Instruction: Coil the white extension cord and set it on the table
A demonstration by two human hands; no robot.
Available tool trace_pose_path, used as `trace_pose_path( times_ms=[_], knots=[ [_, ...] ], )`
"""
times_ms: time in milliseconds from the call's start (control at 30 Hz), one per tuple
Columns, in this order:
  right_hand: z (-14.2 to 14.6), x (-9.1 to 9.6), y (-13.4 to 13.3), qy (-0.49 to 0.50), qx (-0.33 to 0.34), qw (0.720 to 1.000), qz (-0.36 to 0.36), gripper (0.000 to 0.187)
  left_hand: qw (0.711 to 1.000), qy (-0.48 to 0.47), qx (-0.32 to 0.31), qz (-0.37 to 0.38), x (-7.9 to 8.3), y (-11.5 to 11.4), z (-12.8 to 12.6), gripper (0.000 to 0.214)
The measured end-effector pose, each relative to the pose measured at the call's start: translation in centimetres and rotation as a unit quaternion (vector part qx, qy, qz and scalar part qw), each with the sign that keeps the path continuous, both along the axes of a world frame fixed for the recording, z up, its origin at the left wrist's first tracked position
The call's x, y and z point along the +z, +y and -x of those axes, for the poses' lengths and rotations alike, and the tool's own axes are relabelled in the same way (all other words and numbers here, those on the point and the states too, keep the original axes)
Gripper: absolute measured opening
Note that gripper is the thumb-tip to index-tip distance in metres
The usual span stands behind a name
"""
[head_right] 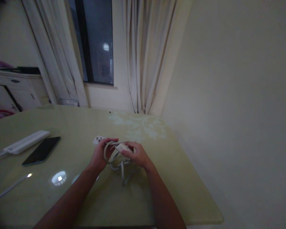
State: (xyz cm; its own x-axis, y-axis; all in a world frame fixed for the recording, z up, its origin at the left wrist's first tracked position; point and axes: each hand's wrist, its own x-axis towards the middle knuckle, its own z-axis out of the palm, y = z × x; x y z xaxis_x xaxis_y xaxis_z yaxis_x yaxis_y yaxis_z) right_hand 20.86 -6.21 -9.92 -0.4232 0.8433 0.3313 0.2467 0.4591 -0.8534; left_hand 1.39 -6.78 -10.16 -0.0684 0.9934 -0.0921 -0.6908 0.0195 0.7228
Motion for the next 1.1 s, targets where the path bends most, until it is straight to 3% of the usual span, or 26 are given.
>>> trace_pose_path(
  times_ms=[167, 233, 300, 400, 633, 833, 1100],
  knots=[
    [-0.4, -0.2, 0.0, 0.067, 0.066, 0.986, 0.134, 0.046, 0.999, 0.011, -0.034, 0.007, -0.3, 0.1, -0.3, 0.022],
    [-0.3, -0.5, 0.0, 0.098, 0.067, 0.978, 0.172, 0.049, 0.999, 0.039, -0.017, 0.014, -0.6, 0.2, -0.4, 0.024],
    [0.0, -0.8, 0.0, 0.117, 0.058, 0.975, 0.18, 0.05, 0.998, 0.055, 0.001, 0.022, -0.9, 0.4, -0.6, 0.026],
    [0.3, -1.0, 0.0, 0.131, 0.049, 0.973, 0.182, 0.05, 0.998, 0.017, -0.03, 0.048, -1.0, 0.5, -0.6, 0.029],
    [0.1, -1.5, 0.5, 0.142, 0.059, 0.967, 0.204, 0.049, 0.99, -0.085, -0.069, 0.084, -0.5, 0.5, -0.4, 0.012],
    [-0.2, -2.0, 0.8, 0.171, 0.092, 0.952, 0.235, 0.048, 0.992, -0.06, -0.059, 0.09, -0.6, 0.5, -0.7, 0.01],
    [0.7, -1.7, -0.1, 0.192, 0.067, 0.953, 0.226, 0.046, 0.991, -0.041, -0.102, 0.082, -1.2, 0.4, -0.4, 0.014]
  ],
)
